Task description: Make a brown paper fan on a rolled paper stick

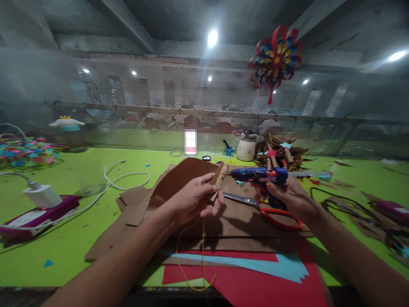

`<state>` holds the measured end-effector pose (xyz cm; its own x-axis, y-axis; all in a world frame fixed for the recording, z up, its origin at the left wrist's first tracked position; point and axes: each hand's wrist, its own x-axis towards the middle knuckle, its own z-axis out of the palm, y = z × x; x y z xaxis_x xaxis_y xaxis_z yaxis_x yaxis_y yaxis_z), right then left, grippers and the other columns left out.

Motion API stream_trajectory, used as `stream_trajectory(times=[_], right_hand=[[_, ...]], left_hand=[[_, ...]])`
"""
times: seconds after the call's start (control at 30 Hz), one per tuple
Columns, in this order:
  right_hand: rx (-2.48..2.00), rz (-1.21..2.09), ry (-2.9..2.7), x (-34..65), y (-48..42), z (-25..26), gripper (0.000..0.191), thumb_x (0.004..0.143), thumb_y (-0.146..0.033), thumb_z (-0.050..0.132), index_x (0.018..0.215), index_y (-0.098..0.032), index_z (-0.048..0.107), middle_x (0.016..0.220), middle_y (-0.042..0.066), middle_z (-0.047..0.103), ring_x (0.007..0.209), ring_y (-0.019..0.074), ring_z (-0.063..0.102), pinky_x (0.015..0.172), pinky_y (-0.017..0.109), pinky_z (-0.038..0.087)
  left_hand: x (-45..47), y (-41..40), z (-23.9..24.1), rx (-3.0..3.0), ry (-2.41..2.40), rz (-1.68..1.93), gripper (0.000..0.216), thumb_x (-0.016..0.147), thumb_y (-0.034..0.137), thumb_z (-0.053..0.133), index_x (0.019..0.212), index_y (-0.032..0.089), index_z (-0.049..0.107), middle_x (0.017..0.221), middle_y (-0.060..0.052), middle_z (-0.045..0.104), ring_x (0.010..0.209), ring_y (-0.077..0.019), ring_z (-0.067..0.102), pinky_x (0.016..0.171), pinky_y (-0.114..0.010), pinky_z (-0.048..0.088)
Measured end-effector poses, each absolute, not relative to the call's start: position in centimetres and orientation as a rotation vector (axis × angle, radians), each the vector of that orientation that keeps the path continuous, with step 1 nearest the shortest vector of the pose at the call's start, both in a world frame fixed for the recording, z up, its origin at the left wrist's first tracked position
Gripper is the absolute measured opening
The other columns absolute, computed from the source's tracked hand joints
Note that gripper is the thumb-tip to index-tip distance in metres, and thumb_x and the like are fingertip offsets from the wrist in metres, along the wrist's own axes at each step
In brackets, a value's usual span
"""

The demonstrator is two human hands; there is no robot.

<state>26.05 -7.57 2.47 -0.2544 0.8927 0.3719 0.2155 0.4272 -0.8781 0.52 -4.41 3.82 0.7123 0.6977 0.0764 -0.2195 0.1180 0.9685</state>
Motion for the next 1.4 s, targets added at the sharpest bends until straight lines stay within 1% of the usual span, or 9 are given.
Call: stream_trajectory(times=[0.13, 0.27, 0.4, 0.57, 0.8, 0.97, 1.17, 1.3, 1.4], right_hand=[[-0.974, 0.907, -1.748, 26.2, -7.4, 2.2, 0.031, 0.082, -0.046, 0.054, 0.077, -0.016, 0.061, 0.076, 0.007, 0.060, 0.069, 0.0182, 0.058, 0.063, 0.030, 0.049], [-0.908, 0.946, -1.790, 26.3, -7.3, 2.1, 0.031, 0.085, -0.043, 0.051, 0.079, -0.015, 0.062, 0.074, 0.007, 0.060, 0.067, 0.0175, 0.057, 0.063, 0.030, 0.049], [-0.914, 0.934, -1.782, 26.2, -7.4, 2.2, 0.032, 0.085, -0.044, 0.051, 0.079, -0.015, 0.062, 0.072, 0.005, 0.059, 0.066, 0.0173, 0.058, 0.064, 0.031, 0.050], [-0.866, 0.945, -1.636, 26.3, -7.2, 2.2, 0.029, 0.084, -0.042, 0.054, 0.078, -0.015, 0.061, 0.069, 0.004, 0.059, 0.063, 0.0164, 0.058, 0.060, 0.030, 0.050], [-0.861, 0.988, -1.517, 26.5, -6.8, 2.1, 0.030, 0.082, -0.042, 0.056, 0.088, -0.014, 0.064, 0.073, 0.005, 0.060, 0.063, 0.0163, 0.057, 0.058, 0.031, 0.050], [-0.831, 1.028, -1.550, 26.4, -7.0, 1.7, 0.028, 0.083, -0.041, 0.056, 0.088, -0.015, 0.065, 0.071, 0.004, 0.060, 0.062, 0.0157, 0.058, 0.058, 0.029, 0.050], [-0.897, 1.122, -1.633, 26.5, -7.1, 1.0, 0.033, 0.084, -0.045, 0.054, 0.086, -0.014, 0.066, 0.068, 0.005, 0.060, 0.064, 0.0178, 0.059, 0.061, 0.032, 0.051], [-0.782, 1.123, -1.574, 26.3, -7.0, 1.3, 0.027, 0.084, -0.039, 0.055, 0.089, -0.016, 0.065, 0.071, 0.005, 0.059, 0.063, 0.0163, 0.057, 0.059, 0.032, 0.051], [-0.746, 1.067, -1.520, 26.1, -6.8, 1.7, 0.024, 0.086, -0.037, 0.054, 0.092, -0.016, 0.065, 0.072, 0.005, 0.060, 0.062, 0.0156, 0.057, 0.059, 0.030, 0.050]], left_hand=[[0.5, -4.3, 3.8, 1.291, 0.452, 0.689, 0.031, 0.085, 0.016, 0.044, 0.114, 0.010, 0.041, 0.071, -0.005, 0.059, 0.044, -0.0087, 0.055, 0.031, -0.016, 0.024], [0.5, -4.3, 4.0, 1.285, 0.453, 0.686, 0.033, 0.085, 0.017, 0.044, 0.118, 0.013, 0.042, 0.070, -0.004, 0.058, 0.044, -0.0085, 0.054, 0.031, -0.016, 0.024], [0.5, -4.6, 4.3, 1.270, 0.454, 0.696, 0.037, 0.084, 0.015, 0.044, 0.121, 0.013, 0.041, 0.068, -0.003, 0.058, 0.043, -0.0083, 0.053, 0.032, -0.016, 0.025], [0.6, -4.7, 4.1, 1.228, 0.446, 0.724, 0.039, 0.084, 0.015, 0.046, 0.122, 0.012, 0.035, 0.068, -0.004, 0.061, 0.043, -0.0097, 0.055, 0.030, -0.016, 0.022], [0.6, -4.6, 4.0, 1.245, 0.444, 0.708, 0.027, 0.085, 0.016, 0.046, 0.111, 0.012, 0.040, 0.068, -0.004, 0.060, 0.042, -0.0087, 0.054, 0.029, -0.016, 0.021], [0.6, -4.5, 4.0, 1.231, 0.416, 0.698, 0.030, 0.084, 0.017, 0.047, 0.114, 0.013, 0.042, 0.069, -0.004, 0.061, 0.043, -0.0089, 0.055, 0.028, -0.016, 0.022], [0.4, -4.4, 4.3, 1.248, 0.375, 0.703, 0.030, 0.084, 0.016, 0.046, 0.114, 0.012, 0.043, 0.068, -0.003, 0.059, 0.041, -0.0079, 0.053, 0.028, -0.014, 0.021], [0.3, -4.5, 4.5, 1.265, 0.367, 0.693, 0.038, 0.084, 0.015, 0.045, 0.121, 0.014, 0.041, 0.068, -0.003, 0.059, 0.042, -0.0080, 0.052, 0.028, -0.014, 0.022], [0.4, -4.6, 4.5, 1.279, 0.371, 0.685, 0.039, 0.084, 0.017, 0.047, 0.122, 0.014, 0.042, 0.068, -0.002, 0.058, 0.042, -0.0078, 0.052, 0.028, -0.013, 0.023]])
